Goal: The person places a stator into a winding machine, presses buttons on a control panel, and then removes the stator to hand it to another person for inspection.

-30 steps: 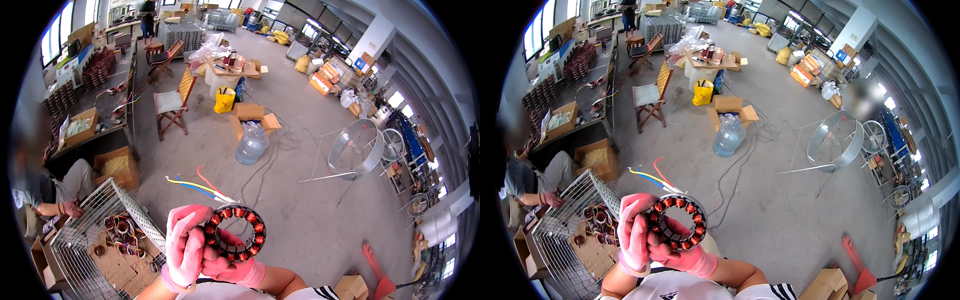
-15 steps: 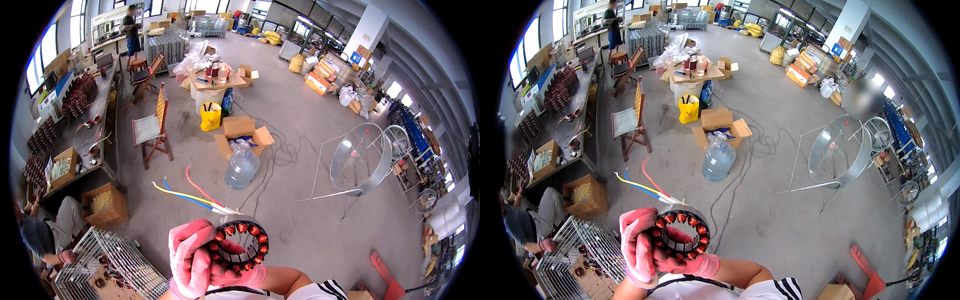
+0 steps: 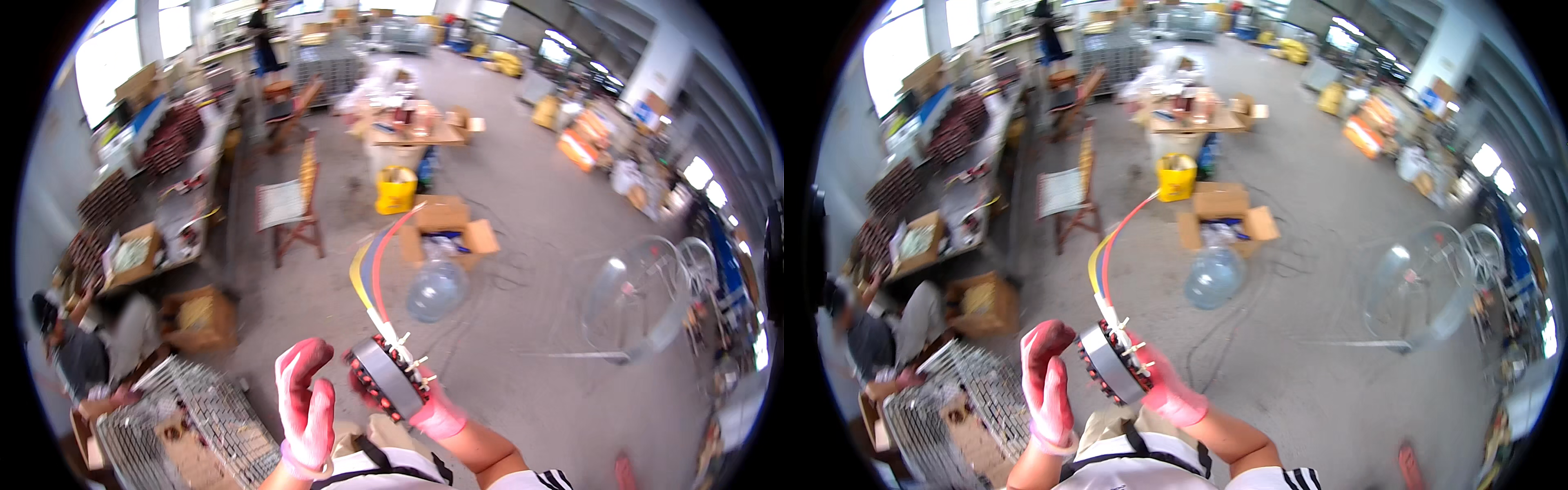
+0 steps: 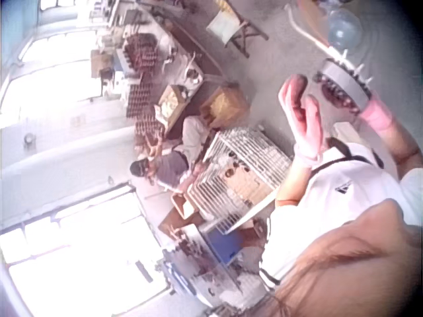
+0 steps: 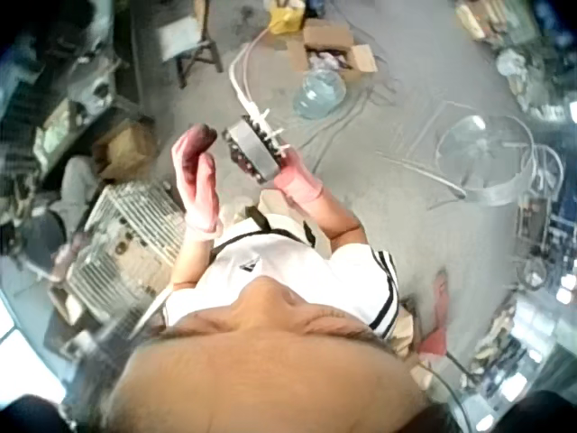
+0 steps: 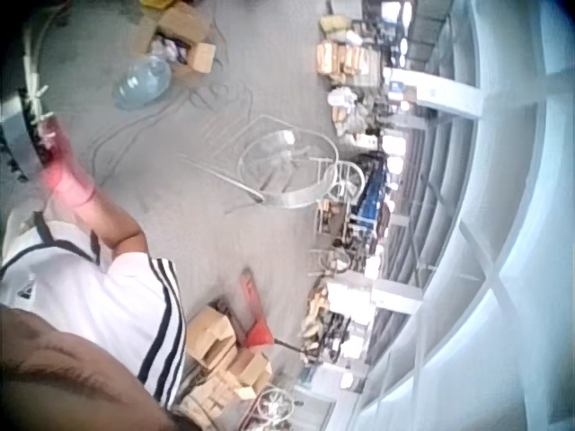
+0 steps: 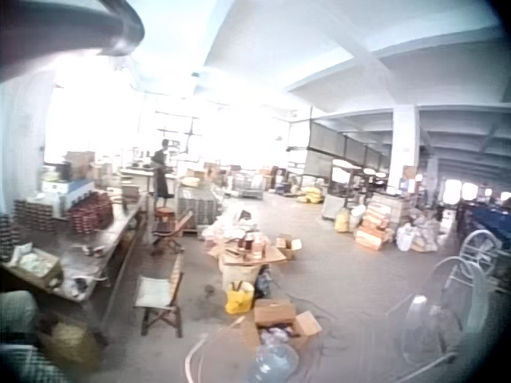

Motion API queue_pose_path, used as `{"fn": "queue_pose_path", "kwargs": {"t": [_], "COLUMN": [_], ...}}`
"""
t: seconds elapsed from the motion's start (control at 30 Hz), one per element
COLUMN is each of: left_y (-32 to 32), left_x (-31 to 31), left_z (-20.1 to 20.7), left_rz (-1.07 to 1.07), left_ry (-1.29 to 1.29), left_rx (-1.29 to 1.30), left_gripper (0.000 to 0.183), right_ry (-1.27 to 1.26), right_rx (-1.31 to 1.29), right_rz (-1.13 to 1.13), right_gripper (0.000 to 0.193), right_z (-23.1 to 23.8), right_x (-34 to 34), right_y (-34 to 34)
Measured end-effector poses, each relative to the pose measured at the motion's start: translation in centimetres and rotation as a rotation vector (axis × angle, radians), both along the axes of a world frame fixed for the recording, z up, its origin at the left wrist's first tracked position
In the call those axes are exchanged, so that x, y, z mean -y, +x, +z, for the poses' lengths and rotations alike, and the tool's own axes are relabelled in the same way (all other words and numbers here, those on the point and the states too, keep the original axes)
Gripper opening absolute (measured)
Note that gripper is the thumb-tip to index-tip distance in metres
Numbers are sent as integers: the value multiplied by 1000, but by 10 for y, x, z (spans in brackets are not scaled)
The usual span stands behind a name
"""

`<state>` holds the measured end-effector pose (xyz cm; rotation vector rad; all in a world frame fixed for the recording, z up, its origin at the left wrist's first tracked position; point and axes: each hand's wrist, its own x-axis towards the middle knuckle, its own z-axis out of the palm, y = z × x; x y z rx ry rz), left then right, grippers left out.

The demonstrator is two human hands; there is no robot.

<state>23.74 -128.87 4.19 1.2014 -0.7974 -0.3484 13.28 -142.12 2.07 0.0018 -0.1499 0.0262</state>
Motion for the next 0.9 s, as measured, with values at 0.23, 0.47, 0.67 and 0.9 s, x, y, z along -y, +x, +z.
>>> {"fn": "queue_pose_path", "kwargs": {"t": [0.23, 0.47, 0.67, 0.9], "left_y": [63, 158, 248, 314], "left_x": [-58, -76, -108, -129], "left_z": [-43, -45, -67, -50], "left_rz": [90, 76, 46, 50], "left_ry": [-71, -178, -211, -260], "left_rx": [-517, -831, -921, -830], "left_gripper": [39, 49, 68, 87], "right_ry": [-1681, -2092, -2144, -2163], "right_rx": [-312, -65, 63, 205], "right_rz": [-710, -872, -946, -996], "right_gripper": [27, 29, 37, 50], "right_z": [26, 51, 65, 74], "right_x": [-14, -31, -55, -79], "right_y": [104, 227, 326, 398]}}
